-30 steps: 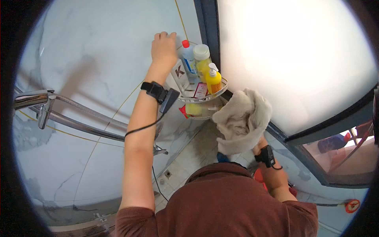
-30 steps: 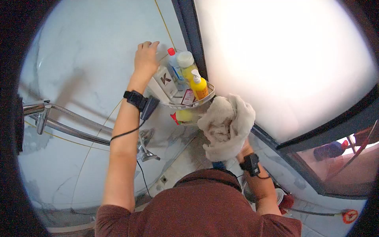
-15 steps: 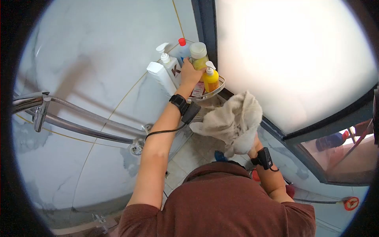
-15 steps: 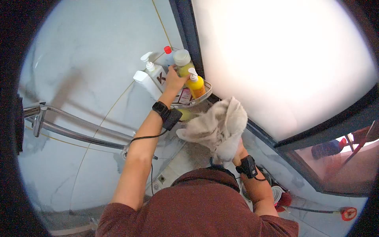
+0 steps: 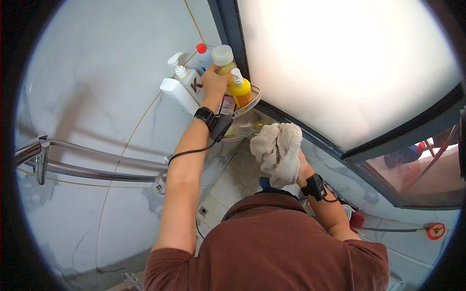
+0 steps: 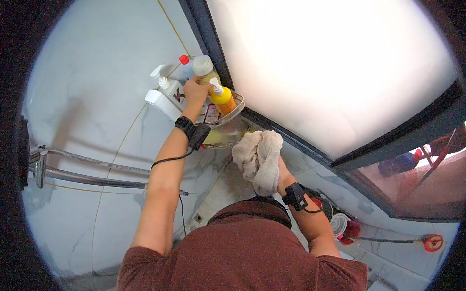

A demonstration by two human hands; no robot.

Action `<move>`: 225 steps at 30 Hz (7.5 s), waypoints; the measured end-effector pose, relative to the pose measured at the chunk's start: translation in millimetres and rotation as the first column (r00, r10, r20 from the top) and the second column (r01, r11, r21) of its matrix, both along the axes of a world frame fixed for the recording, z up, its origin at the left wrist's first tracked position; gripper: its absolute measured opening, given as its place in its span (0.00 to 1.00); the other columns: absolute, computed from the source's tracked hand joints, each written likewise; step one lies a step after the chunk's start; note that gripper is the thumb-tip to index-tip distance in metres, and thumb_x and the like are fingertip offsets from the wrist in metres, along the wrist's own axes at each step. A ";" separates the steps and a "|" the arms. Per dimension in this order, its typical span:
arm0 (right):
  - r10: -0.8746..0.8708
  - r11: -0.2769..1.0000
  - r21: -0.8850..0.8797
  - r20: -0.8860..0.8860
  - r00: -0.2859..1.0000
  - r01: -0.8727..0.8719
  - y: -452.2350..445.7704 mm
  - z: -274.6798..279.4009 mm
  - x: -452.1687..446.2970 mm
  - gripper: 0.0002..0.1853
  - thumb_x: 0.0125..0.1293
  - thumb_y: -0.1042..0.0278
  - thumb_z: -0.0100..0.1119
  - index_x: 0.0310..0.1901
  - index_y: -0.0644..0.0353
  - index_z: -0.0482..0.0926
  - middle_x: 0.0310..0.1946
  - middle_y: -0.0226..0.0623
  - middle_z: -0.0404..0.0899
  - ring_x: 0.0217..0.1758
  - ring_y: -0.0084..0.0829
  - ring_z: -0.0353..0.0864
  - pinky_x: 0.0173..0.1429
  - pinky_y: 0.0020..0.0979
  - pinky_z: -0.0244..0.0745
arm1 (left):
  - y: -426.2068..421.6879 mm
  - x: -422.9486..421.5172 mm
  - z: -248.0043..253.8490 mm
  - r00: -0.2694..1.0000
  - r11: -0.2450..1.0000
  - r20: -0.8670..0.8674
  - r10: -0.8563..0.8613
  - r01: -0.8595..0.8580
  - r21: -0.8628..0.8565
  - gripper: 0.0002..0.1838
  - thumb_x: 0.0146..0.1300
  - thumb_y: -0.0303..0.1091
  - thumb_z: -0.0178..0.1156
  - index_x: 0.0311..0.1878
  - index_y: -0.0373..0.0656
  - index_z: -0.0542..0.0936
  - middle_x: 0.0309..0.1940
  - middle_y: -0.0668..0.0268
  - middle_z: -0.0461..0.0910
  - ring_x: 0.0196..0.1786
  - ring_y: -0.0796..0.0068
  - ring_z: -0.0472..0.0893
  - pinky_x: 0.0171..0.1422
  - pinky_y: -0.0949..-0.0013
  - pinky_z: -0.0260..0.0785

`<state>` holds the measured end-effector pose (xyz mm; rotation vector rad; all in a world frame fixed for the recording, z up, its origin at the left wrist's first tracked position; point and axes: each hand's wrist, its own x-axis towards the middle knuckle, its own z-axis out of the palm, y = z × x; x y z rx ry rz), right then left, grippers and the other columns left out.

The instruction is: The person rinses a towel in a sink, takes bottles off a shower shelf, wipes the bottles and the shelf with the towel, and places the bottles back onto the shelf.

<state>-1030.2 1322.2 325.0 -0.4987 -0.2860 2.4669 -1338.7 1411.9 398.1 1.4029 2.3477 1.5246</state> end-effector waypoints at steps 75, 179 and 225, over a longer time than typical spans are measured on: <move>0.265 0.964 0.034 -0.010 0.964 -0.265 -11.8 -17.2 -49.1 0.17 0.71 0.65 0.46 0.58 0.61 0.69 0.51 0.38 0.75 0.50 0.30 0.78 0.53 0.33 0.77 | -135.0 30.4 26.1 0.962 0.976 -0.272 0.021 0.039 0.213 0.30 0.36 0.38 0.78 0.44 0.37 0.78 0.42 0.62 0.70 0.45 0.64 0.73 0.50 0.65 0.68; 0.455 0.879 0.264 -0.217 0.864 -0.396 9.2 60.2 -98.9 0.21 0.70 0.54 0.47 0.58 0.58 0.69 0.52 0.40 0.76 0.53 0.35 0.77 0.57 0.37 0.76 | -159.4 54.6 253.2 0.829 0.850 -0.258 -0.496 0.402 -0.340 0.10 0.53 0.34 0.66 0.34 0.38 0.81 0.23 0.75 0.77 0.30 0.89 0.74 0.33 0.79 0.67; -0.301 0.796 0.546 -0.013 0.953 0.259 6.2 146.0 -47.1 0.15 0.70 0.60 0.43 0.48 0.61 0.73 0.36 0.41 0.78 0.36 0.32 0.80 0.41 0.33 0.79 | -233.9 92.7 9.6 0.204 0.544 0.795 -0.572 0.819 0.181 0.39 0.39 0.34 0.74 0.59 0.39 0.71 0.48 0.61 0.79 0.50 0.71 0.78 0.55 0.67 0.70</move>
